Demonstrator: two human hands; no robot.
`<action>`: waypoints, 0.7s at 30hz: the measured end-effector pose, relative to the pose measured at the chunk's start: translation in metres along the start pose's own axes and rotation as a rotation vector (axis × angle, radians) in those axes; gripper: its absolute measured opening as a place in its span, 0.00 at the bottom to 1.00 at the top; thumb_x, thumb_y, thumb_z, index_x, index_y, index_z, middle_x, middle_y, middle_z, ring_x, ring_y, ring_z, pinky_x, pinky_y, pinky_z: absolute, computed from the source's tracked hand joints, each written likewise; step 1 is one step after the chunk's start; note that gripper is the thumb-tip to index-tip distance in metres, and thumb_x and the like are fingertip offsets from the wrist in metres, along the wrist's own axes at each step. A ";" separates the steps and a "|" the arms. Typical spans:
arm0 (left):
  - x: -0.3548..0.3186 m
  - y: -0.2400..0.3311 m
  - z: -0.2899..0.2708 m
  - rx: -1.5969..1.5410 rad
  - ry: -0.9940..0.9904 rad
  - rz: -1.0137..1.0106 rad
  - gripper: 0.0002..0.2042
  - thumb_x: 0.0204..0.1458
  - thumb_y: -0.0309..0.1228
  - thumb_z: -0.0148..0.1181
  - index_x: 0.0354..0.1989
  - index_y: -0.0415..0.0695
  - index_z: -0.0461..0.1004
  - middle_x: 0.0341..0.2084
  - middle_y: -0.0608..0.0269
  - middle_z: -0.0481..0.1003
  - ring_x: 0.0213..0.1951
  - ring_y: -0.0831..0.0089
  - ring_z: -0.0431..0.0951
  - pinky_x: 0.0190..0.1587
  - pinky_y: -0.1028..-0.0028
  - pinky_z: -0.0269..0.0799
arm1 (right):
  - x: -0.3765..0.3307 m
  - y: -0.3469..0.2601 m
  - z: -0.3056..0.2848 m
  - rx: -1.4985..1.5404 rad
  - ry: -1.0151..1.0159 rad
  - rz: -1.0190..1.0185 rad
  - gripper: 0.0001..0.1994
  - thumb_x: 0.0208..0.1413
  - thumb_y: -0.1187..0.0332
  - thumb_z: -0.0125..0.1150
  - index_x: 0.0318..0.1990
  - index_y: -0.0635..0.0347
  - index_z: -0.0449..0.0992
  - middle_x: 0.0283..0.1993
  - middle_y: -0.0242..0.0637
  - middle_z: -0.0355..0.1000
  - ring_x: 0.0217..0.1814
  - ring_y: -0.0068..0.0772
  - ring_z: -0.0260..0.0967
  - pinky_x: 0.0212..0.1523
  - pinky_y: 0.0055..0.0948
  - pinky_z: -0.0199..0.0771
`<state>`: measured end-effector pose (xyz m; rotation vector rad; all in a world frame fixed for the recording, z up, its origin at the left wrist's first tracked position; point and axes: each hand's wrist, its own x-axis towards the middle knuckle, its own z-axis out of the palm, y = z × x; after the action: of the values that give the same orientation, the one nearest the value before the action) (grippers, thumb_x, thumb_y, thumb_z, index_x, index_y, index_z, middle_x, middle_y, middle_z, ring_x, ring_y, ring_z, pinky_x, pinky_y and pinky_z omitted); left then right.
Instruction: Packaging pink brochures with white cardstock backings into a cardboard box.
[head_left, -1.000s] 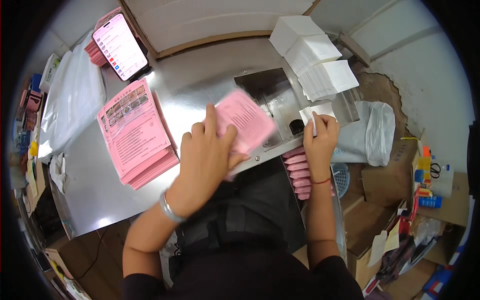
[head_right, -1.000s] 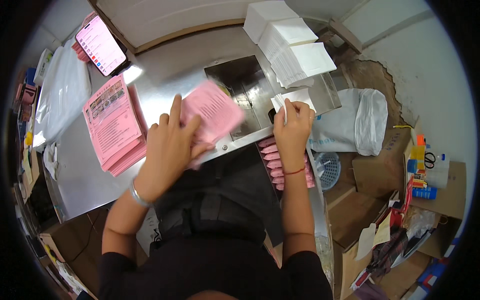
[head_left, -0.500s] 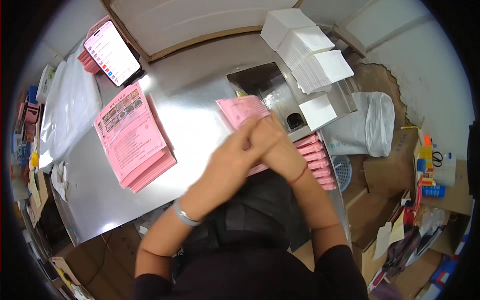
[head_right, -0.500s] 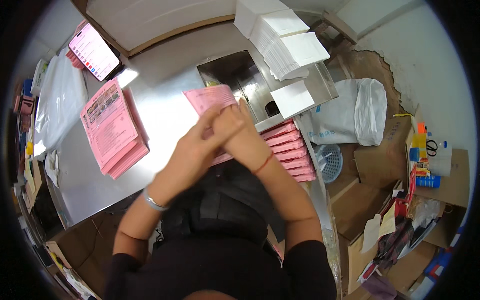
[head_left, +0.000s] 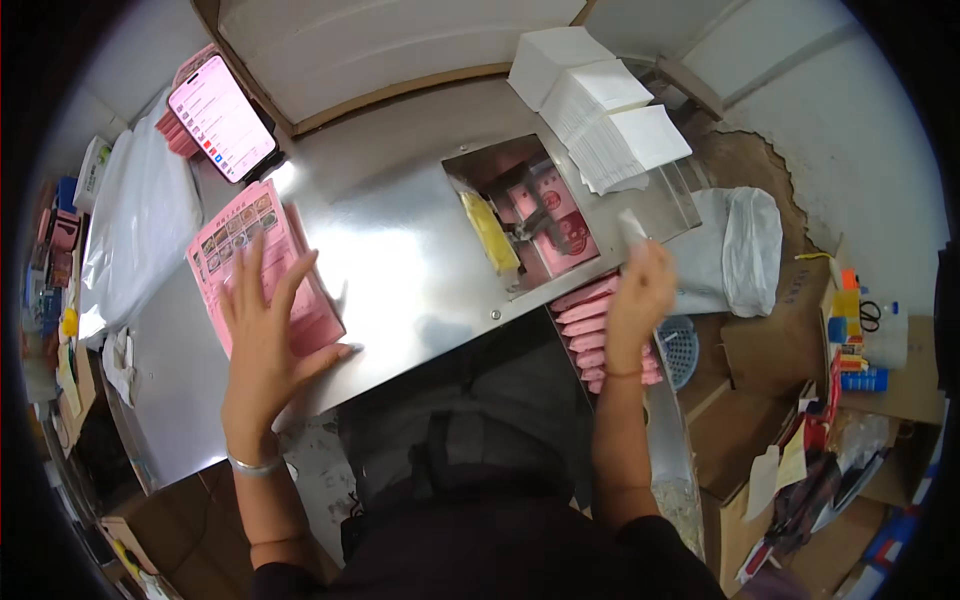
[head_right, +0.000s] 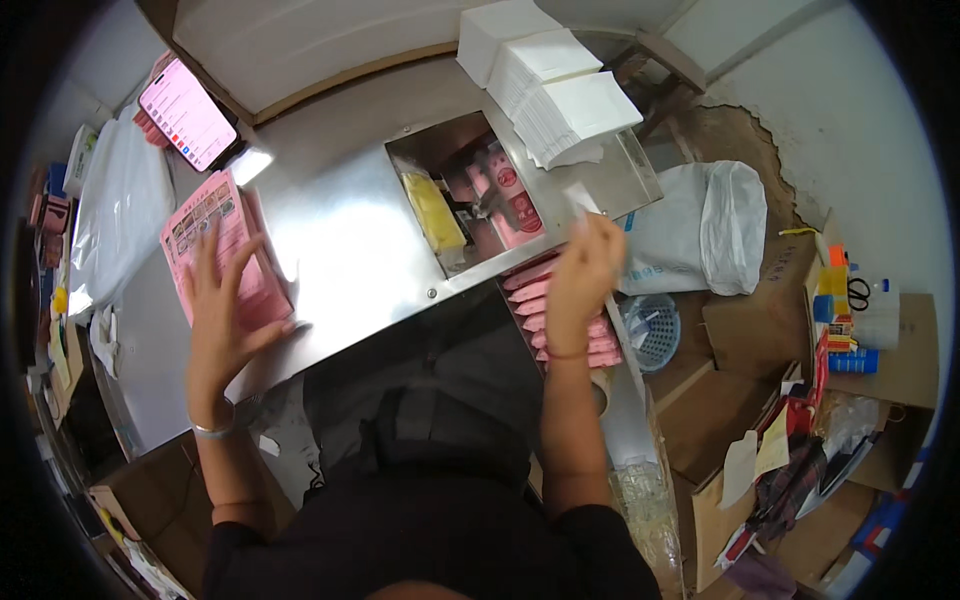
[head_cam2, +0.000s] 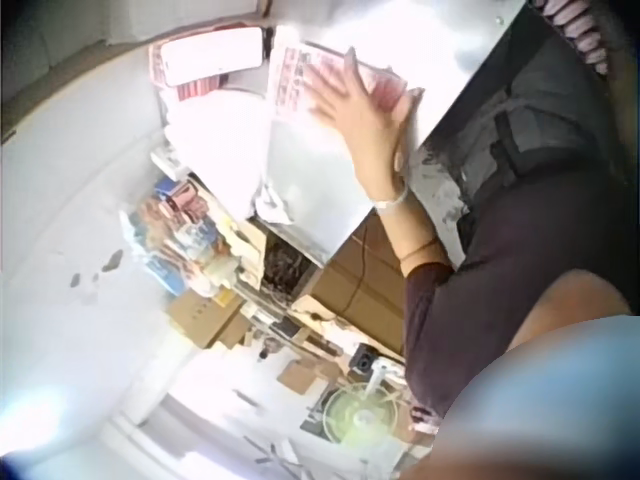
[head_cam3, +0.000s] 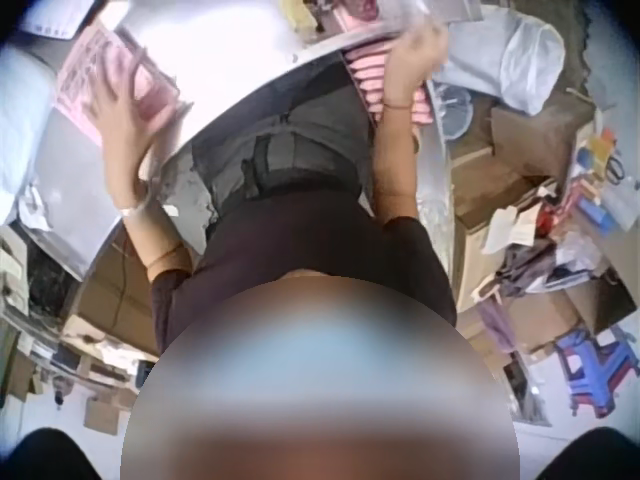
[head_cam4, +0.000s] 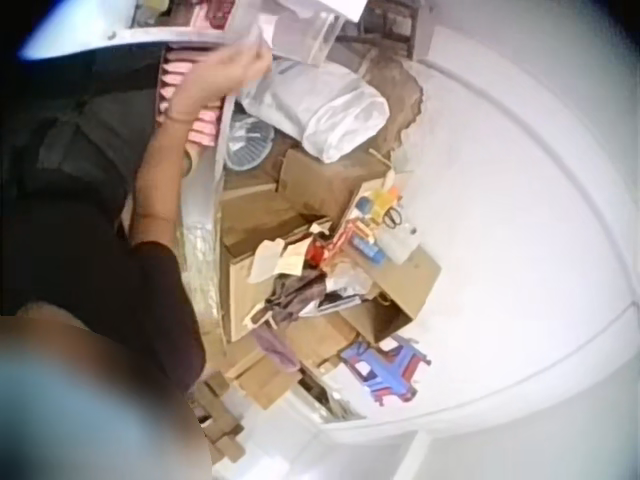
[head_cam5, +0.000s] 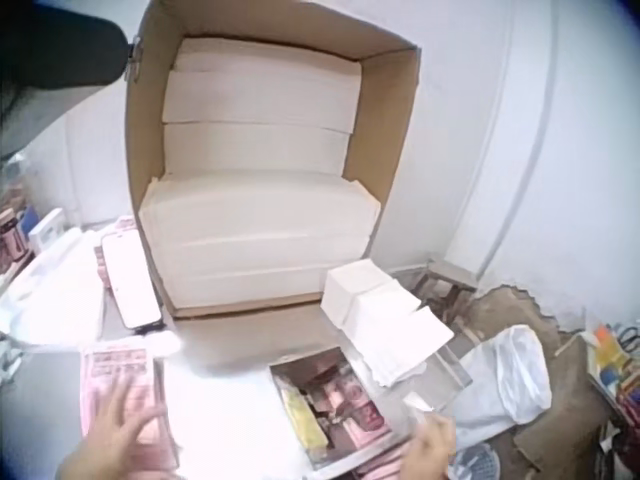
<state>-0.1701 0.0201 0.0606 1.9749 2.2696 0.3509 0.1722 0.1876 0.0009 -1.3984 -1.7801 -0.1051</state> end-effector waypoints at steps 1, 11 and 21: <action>0.002 0.004 0.003 0.033 0.061 -0.072 0.46 0.32 0.44 0.77 0.66 0.56 0.62 0.71 0.45 0.48 0.72 0.41 0.44 0.69 0.40 0.40 | 0.000 0.002 -0.008 0.222 0.102 0.217 0.12 0.56 0.78 0.56 0.48 0.68 0.78 0.44 0.47 0.76 0.50 0.49 0.72 0.52 0.42 0.70; 0.003 -0.043 0.021 0.036 0.265 -0.325 0.20 0.55 0.32 0.60 0.55 0.40 0.67 0.50 0.44 0.70 0.52 0.46 0.70 0.55 0.58 0.63 | 0.114 -0.007 0.047 -0.120 0.030 -0.460 0.16 0.56 0.70 0.62 0.50 0.70 0.75 0.50 0.49 0.71 0.57 0.53 0.65 0.57 0.46 0.65; 0.029 0.081 0.071 -0.300 0.328 0.191 0.14 0.45 0.33 0.66 0.34 0.40 0.69 0.53 0.37 0.65 0.60 0.38 0.63 0.54 0.43 0.61 | 0.136 -0.001 0.025 -0.059 -0.168 -0.431 0.12 0.50 0.71 0.62 0.42 0.61 0.82 0.41 0.40 0.70 0.45 0.46 0.64 0.47 0.41 0.67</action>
<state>-0.0795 0.0663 0.0141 2.0971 2.0394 1.0372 0.1551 0.3034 0.0741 -1.0675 -2.2143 -0.2766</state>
